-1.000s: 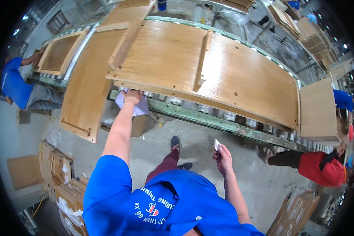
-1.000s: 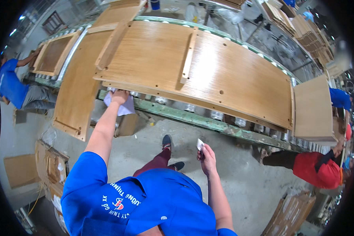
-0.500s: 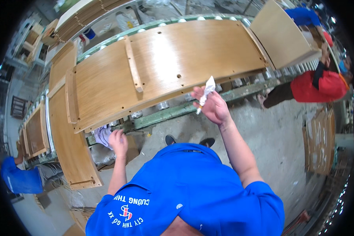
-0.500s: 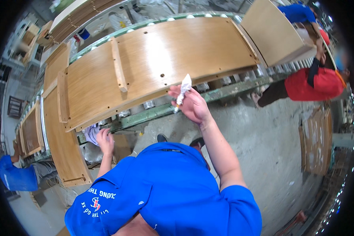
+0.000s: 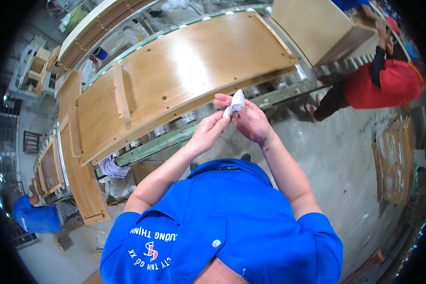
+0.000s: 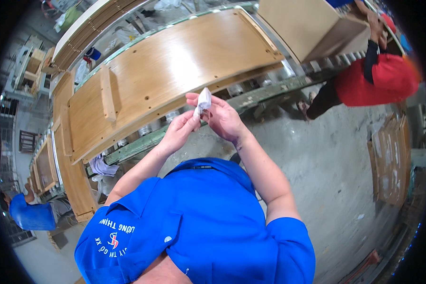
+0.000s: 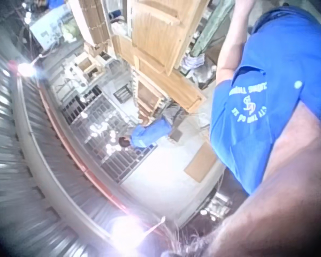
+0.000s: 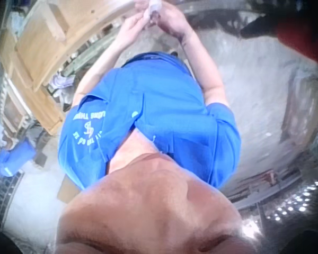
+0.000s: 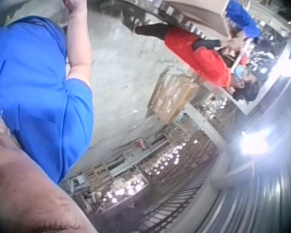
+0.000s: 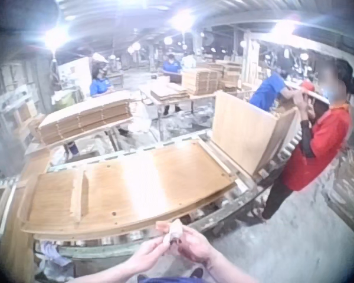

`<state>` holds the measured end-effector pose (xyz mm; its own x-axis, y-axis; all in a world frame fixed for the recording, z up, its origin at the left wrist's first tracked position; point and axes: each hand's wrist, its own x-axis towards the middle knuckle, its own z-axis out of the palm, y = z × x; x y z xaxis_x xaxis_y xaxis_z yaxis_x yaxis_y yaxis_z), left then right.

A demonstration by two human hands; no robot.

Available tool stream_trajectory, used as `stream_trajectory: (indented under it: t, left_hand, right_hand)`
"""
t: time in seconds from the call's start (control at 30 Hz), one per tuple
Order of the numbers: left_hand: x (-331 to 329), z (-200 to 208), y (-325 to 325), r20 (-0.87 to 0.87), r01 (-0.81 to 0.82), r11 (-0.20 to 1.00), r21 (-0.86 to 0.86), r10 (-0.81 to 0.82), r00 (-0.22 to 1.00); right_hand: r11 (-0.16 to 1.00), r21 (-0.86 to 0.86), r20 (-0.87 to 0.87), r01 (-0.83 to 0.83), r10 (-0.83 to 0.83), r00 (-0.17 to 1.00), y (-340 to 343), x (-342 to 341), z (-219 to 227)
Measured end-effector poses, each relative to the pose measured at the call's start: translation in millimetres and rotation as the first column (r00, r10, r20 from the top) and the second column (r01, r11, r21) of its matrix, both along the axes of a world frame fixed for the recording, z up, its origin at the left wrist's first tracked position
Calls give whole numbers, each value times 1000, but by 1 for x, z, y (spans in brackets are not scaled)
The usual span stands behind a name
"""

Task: The person wipes the edges and surfaces of wooden furniture components using a white cloth. They handle several small wooden strips and larger curved panels, rubbing them individually before placing them on a roller conveyor or stacking them.

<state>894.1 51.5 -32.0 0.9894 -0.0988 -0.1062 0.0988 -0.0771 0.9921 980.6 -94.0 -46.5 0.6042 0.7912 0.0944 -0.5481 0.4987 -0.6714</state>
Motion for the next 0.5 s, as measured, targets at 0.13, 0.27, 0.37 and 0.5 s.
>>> stream_trajectory:
  t: [0.13, 0.27, 0.37, 0.5]
  left_hand:
    - [36, 2, -64, 275, -212, 942, 259, 139, 952]
    - [56, 3, -84, 464, -308, 728, 613, -16, 886]
    - [66, 4, -97, 518, -314, 630, 711, -166, 839]
    - [79, -1, -105, 526, -273, 758, 592, -107, 844]
  right_hand:
    - [1000, -13, -77, 23, -24, 997, -51, 27, -6]
    - [999, -15, -208, 30, -32, 978, -70, 35, 3]
    - [992, -53, -212, 112, -121, 970, -81, 35, 0]
    - [983, -63, -177, 172, -180, 968, -88, 36, 6]
